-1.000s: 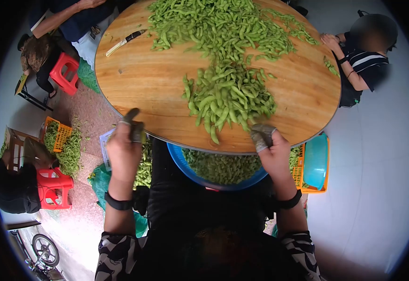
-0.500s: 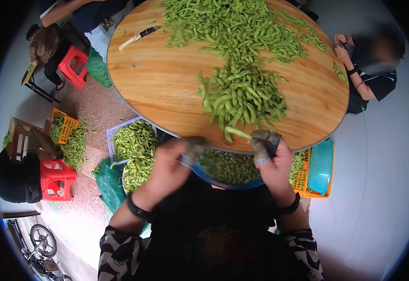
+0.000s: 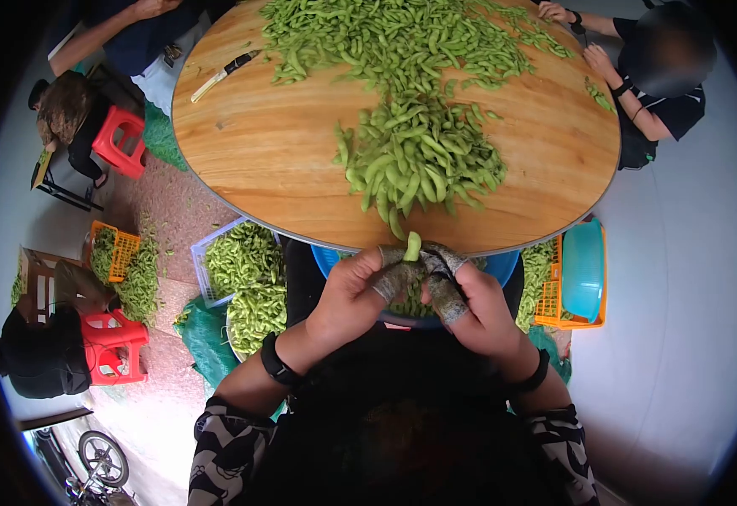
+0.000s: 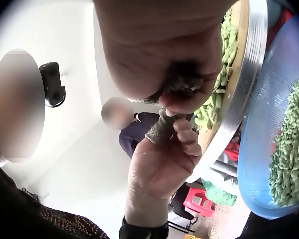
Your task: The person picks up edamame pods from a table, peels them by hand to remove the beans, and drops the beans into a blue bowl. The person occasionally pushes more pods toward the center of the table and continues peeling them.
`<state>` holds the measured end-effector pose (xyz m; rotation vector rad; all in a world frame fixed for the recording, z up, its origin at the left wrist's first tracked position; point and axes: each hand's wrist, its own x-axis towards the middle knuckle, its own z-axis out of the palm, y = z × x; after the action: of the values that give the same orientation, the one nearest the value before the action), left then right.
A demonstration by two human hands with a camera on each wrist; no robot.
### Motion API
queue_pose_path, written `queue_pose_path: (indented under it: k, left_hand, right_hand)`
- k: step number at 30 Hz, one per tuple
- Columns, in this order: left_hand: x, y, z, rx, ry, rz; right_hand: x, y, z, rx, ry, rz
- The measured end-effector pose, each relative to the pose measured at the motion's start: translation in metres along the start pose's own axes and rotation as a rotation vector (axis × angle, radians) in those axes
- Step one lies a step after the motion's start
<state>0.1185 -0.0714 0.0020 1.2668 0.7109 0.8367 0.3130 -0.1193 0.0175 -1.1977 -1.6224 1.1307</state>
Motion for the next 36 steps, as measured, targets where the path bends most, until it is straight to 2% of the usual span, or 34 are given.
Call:
queue_pose_path:
  k: [3, 7, 11, 13, 14, 15, 16, 17, 19, 20, 21, 22, 23, 24, 25, 26, 27, 28, 29, 30, 31, 33, 35, 36]
  left_hand:
    - [0.000, 0.005, -0.001, 0.068, -0.062, -0.012]
    - [-0.001, 0.002, -0.002, 0.190, -0.035, 0.001]
    - [0.002, -0.004, -0.003, 0.251, -0.004, 0.106]
    - [0.004, 0.002, -0.003, 0.753, 0.024, 0.372]
    - [0.003, 0.000, -0.002, 0.752, 0.025, 0.370]
    - [0.000, -0.004, 0.000, 0.884, 0.038, 0.392]
    - [-0.001, -0.007, 0.000, 1.017, 0.049, 0.414]
    - [0.000, -0.010, -0.003, 1.018, 0.048, 0.413]
    - [0.001, -0.014, -0.011, 0.682, -0.059, 0.370]
    - [0.001, -0.014, -0.017, 0.682, -0.060, 0.366]
    - [0.001, -0.013, -0.024, 0.175, -0.183, 0.049]
    - [0.000, -0.011, -0.028, -0.335, -0.293, -0.267]
    - [-0.001, -0.010, -0.027, -0.469, -0.328, -0.273]
    - [0.000, -0.009, -0.026, -0.466, -0.330, -0.271]
    - [0.003, -0.010, -0.023, -0.250, -0.260, -0.243]
    - [0.005, -0.010, -0.019, -0.036, -0.190, -0.214]
    - [0.006, -0.010, -0.016, -0.038, -0.192, -0.215]
    - [0.007, -0.010, -0.013, 0.596, -0.135, 0.159]
    - [0.008, -0.010, -0.010, 1.221, -0.060, 0.543]
    - [0.008, -0.011, -0.009, 1.221, -0.060, 0.539]
    - [0.009, -0.013, -0.008, 1.269, -0.040, 0.583]
    - [0.008, -0.011, -0.007, 1.319, -0.031, 0.633]
    - [0.002, -0.006, -0.003, 0.327, -0.132, 0.023]
    - [0.002, 0.000, -0.003, 0.327, -0.137, 0.021]
  right_hand:
    - [0.001, 0.003, 0.001, -0.055, 0.031, -0.078]
    - [0.000, 0.000, 0.000, -0.037, 0.028, -0.038]
    - [0.001, -0.007, -0.003, 0.111, -0.033, 0.137]
    - [0.003, -0.005, -0.002, 0.137, -0.049, 0.194]
    - [0.005, -0.001, 0.002, 0.078, -0.015, 0.143]
    - [0.005, 0.004, 0.004, 0.019, 0.017, 0.093]
    - [0.005, 0.011, 0.006, 0.021, 0.016, 0.094]
    - [0.005, 0.018, 0.006, 0.071, -0.024, 0.141]
    - [0.004, 0.017, 0.000, 0.126, -0.063, 0.191]
    - [0.004, 0.010, -0.007, 0.540, -0.165, 0.373]
    - [0.004, 0.006, -0.012, 0.956, -0.267, 0.548]
    - [0.004, 0.009, -0.012, 0.960, -0.266, 0.549]
    - [0.004, 0.014, -0.012, 1.117, -0.327, 0.543]
    - [0.005, 0.015, -0.012, 1.271, -0.387, 0.534]
    - [0.005, 0.012, -0.012, 1.270, -0.387, 0.531]
    - [0.006, 0.005, -0.009, 1.045, -0.234, 0.605]
    - [0.006, 0.002, -0.006, 0.818, -0.084, 0.672]
    - [0.003, 0.003, -0.001, 0.817, -0.084, 0.675]
    - [-0.001, 0.007, 0.004, 0.668, -0.068, 0.574]
    - [-0.003, 0.009, 0.007, 0.521, -0.052, 0.471]
    - [-0.002, 0.006, 0.005, 0.449, -0.047, 0.449]
    - [-0.002, 0.004, -0.001, 0.550, -0.049, 0.504]
    - [-0.004, -0.002, -0.008, 0.648, -0.048, 0.560]
    - [-0.006, -0.007, -0.012, 0.740, -0.088, 0.567]
